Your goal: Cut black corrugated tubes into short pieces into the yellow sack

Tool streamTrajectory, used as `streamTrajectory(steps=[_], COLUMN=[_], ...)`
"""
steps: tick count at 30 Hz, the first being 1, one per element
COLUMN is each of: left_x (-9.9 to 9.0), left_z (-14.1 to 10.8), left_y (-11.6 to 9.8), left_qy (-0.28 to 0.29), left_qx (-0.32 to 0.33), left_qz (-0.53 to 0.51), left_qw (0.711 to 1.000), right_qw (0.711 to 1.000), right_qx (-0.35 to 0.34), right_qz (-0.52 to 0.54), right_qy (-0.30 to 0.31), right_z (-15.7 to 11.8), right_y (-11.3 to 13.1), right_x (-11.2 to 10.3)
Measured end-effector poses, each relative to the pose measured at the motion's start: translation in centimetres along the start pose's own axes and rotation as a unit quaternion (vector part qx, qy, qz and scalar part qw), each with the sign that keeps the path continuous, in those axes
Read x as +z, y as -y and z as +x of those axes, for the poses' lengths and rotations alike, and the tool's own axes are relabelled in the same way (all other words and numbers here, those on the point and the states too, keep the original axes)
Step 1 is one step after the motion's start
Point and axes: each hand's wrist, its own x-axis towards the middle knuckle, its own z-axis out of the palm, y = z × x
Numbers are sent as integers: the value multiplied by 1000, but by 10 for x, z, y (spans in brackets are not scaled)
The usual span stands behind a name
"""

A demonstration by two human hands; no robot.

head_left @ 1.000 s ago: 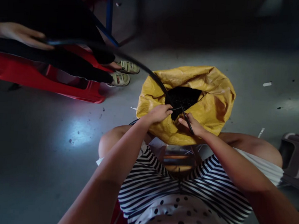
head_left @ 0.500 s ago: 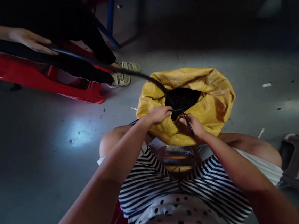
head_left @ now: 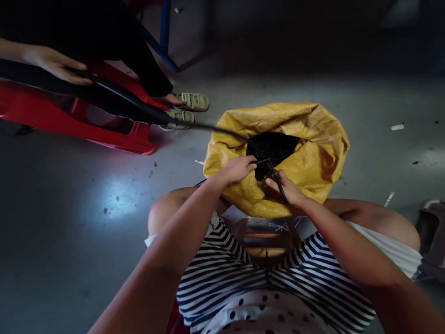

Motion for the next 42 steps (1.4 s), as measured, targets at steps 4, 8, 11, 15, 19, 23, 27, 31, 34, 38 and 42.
streamTrajectory(steps=[4, 8, 11, 15, 19, 23, 27, 31, 34, 38, 42], left_x=[3, 8, 11, 10, 8, 6, 4, 3, 0, -3, -2], left_z=[0, 0, 1, 2, 3, 1, 0, 1, 1, 1, 1], left_y=[-3, -5, -5, -3, -2, 2, 7, 7, 5, 3, 0], left_qy=[7, 13, 14, 12, 10, -5, -14, -12, -31, -59, -46], left_qx=[10, 16, 17, 17, 19, -7, -12, -7, -21, -27, -14], left_qz=[2, 7, 9, 9, -13, -20, -7, -4, -6, -16, -16], left_qw=[1000, 1000, 1000, 1000, 1000, 1000, 1000, 1000, 999, 998, 999], right_qw=[1000, 1000, 1000, 999, 997, 995, 995, 994, 996, 998, 998], right_qx=[3, -6, -4, -39, -58, -70, -64, -62, -46, -17, -21], right_qz=[-10, -6, -10, 20, 28, 17, 13, 18, 34, 61, 65], right_qy=[8, 3, -7, -20, -39, -65, -75, -86, -71, -16, 2], right_z=[0, 1, 2, 4, 2, 4, 6, 6, 4, 0, -1], right_y=[4, 4, 2, 0, 1, 0, -2, -3, -3, -1, 1], right_x=[-1, -1, 2, 5, 3, 1, -1, -2, -1, 1, 1])
